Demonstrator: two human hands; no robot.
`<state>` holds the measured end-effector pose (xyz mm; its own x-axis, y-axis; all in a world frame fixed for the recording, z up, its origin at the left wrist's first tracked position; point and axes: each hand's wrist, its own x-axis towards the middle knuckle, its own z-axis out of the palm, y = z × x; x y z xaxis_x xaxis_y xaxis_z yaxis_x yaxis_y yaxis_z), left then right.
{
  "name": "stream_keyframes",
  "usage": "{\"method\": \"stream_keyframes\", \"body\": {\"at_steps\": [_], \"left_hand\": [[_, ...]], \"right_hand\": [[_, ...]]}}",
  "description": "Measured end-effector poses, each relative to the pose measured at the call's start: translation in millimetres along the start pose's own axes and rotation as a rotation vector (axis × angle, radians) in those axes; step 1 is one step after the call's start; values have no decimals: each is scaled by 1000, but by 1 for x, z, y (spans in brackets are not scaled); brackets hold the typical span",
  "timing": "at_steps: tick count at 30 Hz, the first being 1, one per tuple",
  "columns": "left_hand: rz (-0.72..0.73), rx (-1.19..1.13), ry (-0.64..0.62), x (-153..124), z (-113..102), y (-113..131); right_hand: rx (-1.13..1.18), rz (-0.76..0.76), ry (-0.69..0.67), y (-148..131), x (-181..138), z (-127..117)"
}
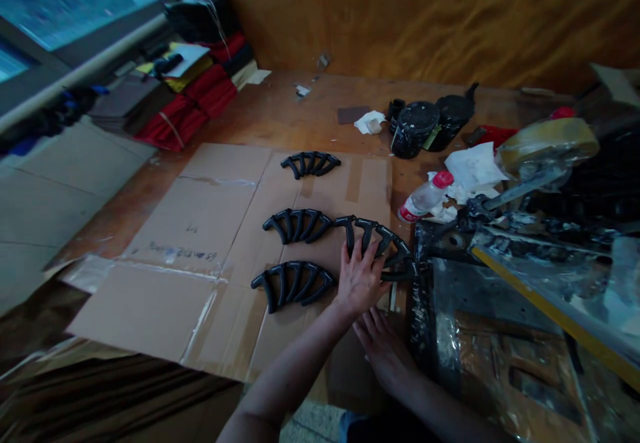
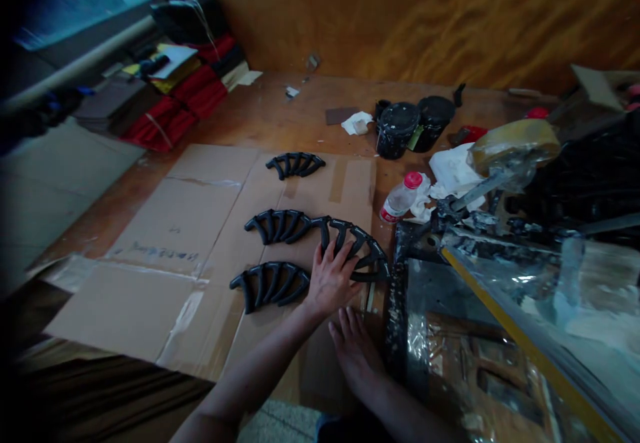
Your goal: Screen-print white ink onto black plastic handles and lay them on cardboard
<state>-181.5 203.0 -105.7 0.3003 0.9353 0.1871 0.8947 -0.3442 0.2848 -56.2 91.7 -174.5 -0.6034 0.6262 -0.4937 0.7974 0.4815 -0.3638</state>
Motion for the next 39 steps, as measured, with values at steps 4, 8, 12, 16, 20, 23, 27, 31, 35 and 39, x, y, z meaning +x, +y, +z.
{"method": "stream_keyframes", "body": {"at_steps": [4, 8, 12, 16, 20, 23, 27, 31, 35, 39], "left_hand": [[-15, 16, 22, 4, -1, -2], [-18, 18, 27, 6, 1, -3], [-58, 6, 41, 14, 3, -14], [-250, 29, 34, 40, -3, -53], [-475, 94, 16, 77, -15, -112], [-580, 104, -44, 103, -21, -152], [-684, 102, -166, 125, -19, -187], [-731, 100, -211, 133, -9, -205], [-749, 106, -243, 134, 0, -214], [-726, 113, -232, 132, 0, -213]], "right_hand": [[31, 4, 0, 0, 0, -2], [24, -2, 15, 2, 0, 3], [0, -20, 79, 4, -1, 14], [1, 7, 75, 3, -1, 19], [-9, 22, 73, 4, 1, 24], [-31, 3, 109, 8, 3, 35], [-103, -33, 236, 15, 7, 53], [-184, -68, 290, 20, 9, 65], [-181, -81, 322, 22, 11, 70], [-127, -64, 314, 22, 10, 70]]}}
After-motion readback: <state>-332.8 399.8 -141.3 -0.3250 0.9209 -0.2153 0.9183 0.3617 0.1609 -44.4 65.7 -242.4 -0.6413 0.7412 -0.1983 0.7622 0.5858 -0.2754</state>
